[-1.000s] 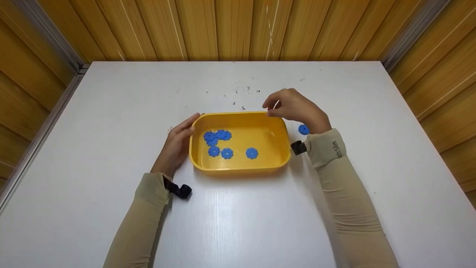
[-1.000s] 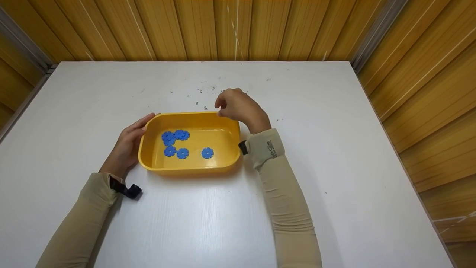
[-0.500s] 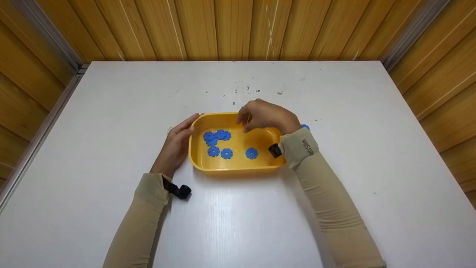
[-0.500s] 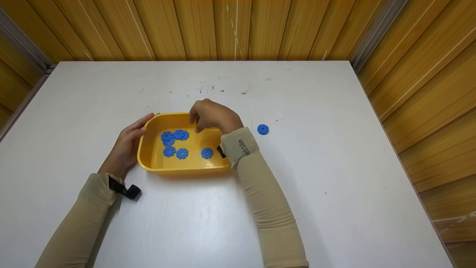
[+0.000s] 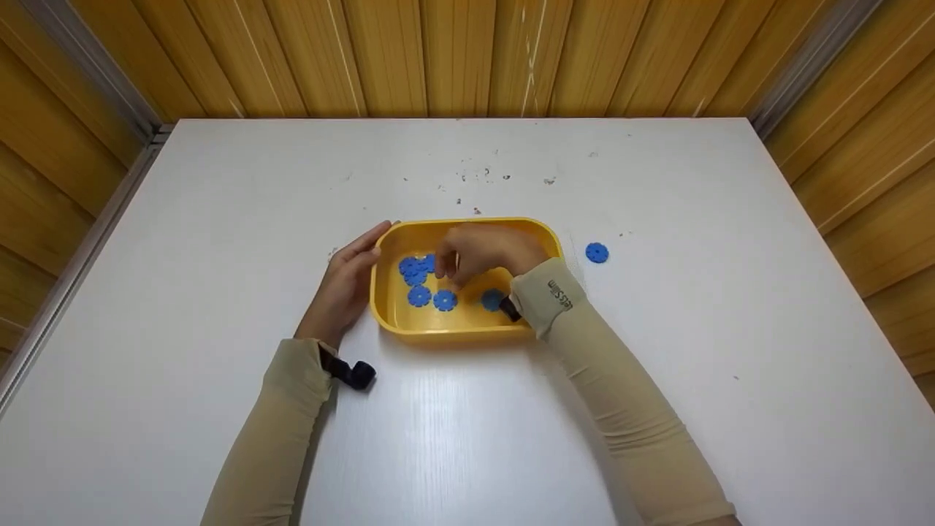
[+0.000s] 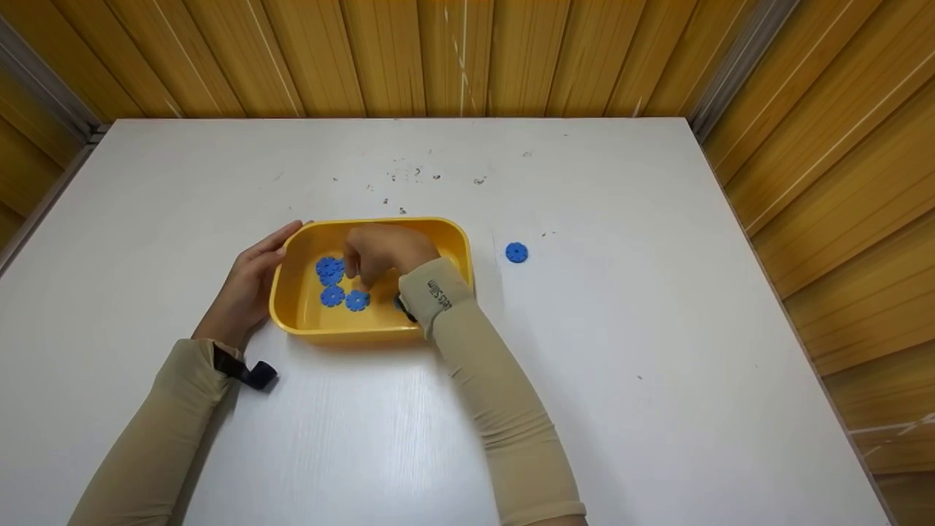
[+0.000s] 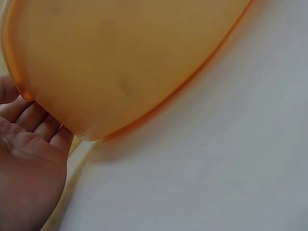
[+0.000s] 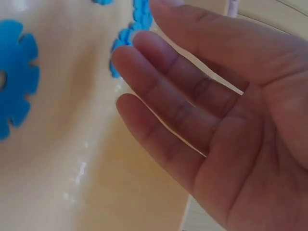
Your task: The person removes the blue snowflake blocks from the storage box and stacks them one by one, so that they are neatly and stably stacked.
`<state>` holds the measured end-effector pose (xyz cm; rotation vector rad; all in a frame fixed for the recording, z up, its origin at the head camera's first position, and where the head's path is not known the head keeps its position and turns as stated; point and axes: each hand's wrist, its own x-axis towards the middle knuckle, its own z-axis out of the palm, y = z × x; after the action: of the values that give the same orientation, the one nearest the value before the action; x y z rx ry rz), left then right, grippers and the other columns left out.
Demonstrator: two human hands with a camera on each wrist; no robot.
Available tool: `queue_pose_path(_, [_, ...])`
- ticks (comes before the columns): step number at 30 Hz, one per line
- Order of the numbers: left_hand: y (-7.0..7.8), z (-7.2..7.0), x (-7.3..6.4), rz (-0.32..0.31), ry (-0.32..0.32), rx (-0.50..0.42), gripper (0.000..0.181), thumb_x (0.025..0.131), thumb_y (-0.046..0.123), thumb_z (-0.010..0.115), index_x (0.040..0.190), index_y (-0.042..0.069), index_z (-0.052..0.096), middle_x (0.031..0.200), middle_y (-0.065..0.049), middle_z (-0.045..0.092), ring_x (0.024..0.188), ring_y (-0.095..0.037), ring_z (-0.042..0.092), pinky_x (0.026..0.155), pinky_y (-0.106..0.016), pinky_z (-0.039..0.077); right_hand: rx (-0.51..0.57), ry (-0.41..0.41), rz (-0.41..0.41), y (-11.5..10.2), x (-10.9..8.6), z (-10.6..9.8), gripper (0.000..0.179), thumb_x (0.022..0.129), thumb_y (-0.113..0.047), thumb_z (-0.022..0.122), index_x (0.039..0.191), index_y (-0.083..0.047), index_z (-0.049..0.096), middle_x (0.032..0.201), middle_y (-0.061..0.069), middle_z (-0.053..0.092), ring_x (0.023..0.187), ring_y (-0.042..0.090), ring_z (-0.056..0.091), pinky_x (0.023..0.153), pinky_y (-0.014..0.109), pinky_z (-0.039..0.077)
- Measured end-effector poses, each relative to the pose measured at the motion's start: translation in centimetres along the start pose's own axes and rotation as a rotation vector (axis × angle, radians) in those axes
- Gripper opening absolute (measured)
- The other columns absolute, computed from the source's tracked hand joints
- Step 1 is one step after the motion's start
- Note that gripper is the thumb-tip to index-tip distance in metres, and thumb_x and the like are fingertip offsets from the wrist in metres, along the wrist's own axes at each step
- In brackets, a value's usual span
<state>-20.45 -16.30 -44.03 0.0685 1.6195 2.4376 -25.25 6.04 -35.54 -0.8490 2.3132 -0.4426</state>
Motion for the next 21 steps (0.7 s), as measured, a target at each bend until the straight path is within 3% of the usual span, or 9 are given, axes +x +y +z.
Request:
queue_pose_path(5, [0.0,0.1,0.0,-0.001,-0.002,-0.001,0.049,0.099,0.007,0.042,0.148,0.007,0.036,0.152,-0.002,0.040,0.144,-0.014,0.031,0.119,-0.031,0.026,-0.033,-0.034,0.006,-0.2,0.6,0.7,0.019,0.082,-0.014,0.076,0.100,-0.015,0.072,0.095,0.002,0.067,0.086,0.019,0.056,0.079,0.027,0.052])
queue_pose_path(12, [0.2,0.1,0.0,0.004,0.001,0.004,0.048,0.099,0.008,0.043,0.147,0.009,0.040,0.153,-0.002,0.040,0.144,-0.014,0.030,0.120,-0.033,0.024,-0.054,-0.065,0.028,-0.7,1.1,1.0,0.017,0.082,-0.014,0.076,0.098,-0.015,0.071,0.094,0.002,0.067,0.086,0.019,0.056,0.079,0.027,0.052])
queue_pose_path(18, [0.1,0.1,0.0,0.007,0.015,-0.021,0.048,0.098,0.005,0.043,0.146,0.007,0.041,0.152,-0.006,0.040,0.143,-0.014,0.032,0.119,-0.031,0.025,-0.125,-0.032,0.021,-1.0,1.1,1.6,0.018,0.080,-0.012,0.077,0.094,-0.013,0.066,0.088,0.000,0.064,0.083,0.017,0.056,0.073,0.026,0.048])
queue_pose_path(21, [0.1,0.1,0.0,0.008,0.014,-0.027,0.049,0.098,0.004,0.043,0.146,0.006,0.039,0.153,-0.006,0.040,0.143,-0.014,0.032,0.119,-0.030,0.025,-0.140,-0.017,0.056,-1.3,0.9,1.8,0.016,0.081,-0.012,0.076,0.092,-0.014,0.064,0.087,0.000,0.062,0.084,0.018,0.055,0.072,0.026,0.046])
